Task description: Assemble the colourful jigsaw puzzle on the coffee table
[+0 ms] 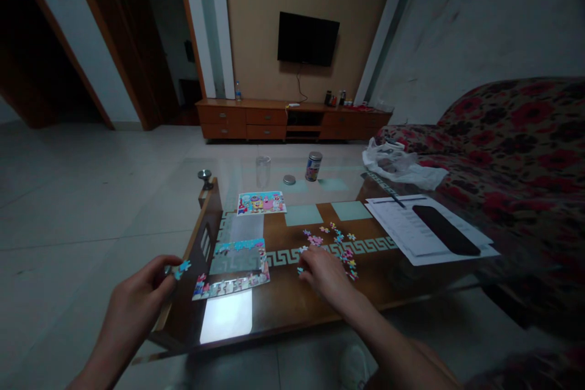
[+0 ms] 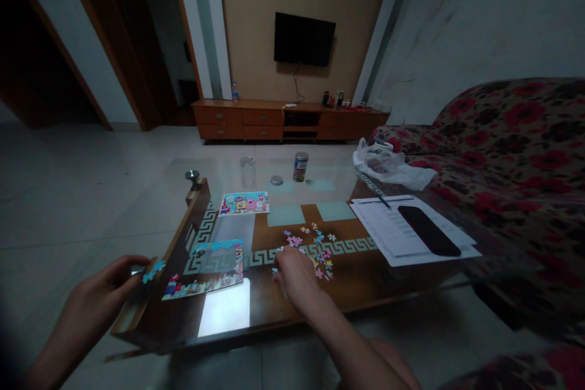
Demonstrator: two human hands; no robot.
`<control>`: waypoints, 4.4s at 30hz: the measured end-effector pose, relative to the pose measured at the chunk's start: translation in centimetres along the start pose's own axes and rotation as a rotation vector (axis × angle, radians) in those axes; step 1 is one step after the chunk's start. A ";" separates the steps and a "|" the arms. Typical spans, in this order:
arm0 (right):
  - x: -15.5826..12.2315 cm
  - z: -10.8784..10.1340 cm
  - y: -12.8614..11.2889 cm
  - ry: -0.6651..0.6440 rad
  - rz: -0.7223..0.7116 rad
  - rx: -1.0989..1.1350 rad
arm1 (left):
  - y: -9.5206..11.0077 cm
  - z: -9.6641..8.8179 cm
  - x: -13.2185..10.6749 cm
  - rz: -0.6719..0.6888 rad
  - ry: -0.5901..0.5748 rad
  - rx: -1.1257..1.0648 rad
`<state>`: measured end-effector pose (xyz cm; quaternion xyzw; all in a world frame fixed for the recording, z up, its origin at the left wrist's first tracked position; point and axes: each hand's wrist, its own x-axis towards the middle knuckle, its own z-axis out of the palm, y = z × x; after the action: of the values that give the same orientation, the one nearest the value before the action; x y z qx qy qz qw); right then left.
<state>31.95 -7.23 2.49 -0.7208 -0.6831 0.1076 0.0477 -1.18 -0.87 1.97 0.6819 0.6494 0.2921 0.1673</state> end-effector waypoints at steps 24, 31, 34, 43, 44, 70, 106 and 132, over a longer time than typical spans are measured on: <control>7.6 2.9 -10.9 -0.173 -0.066 0.876 | -0.4 1.3 0.6 0.113 -0.233 -0.038; 9.7 3.5 -14.8 -0.209 -0.065 0.978 | -1.3 1.8 1.0 0.067 -0.236 -0.080; 10.1 3.6 -16.0 -0.217 -0.074 1.023 | -1.2 2.0 1.2 0.043 -0.226 -0.170; 10.2 4.8 -16.5 -0.247 -0.116 1.086 | -0.6 2.5 2.4 -0.062 -0.116 -0.453; 10.3 5.0 -16.3 -0.225 -0.128 1.072 | -0.6 2.6 2.5 -0.072 -0.121 -0.461; 10.4 6.7 -15.2 -0.050 -0.257 0.716 | -1.9 3.9 2.2 -0.004 -0.292 -0.061; 9.9 7.1 -15.1 -0.071 -0.213 0.579 | -1.1 3.5 1.8 0.058 -0.376 0.089; 9.8 6.7 -14.7 -0.128 -0.194 0.679 | -1.5 3.6 2.2 0.053 -0.424 0.118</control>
<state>16.54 2.92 -1.69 -0.5875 -0.6753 0.3684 0.2513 -0.15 1.97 -1.33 0.7536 0.5973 0.1081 0.2521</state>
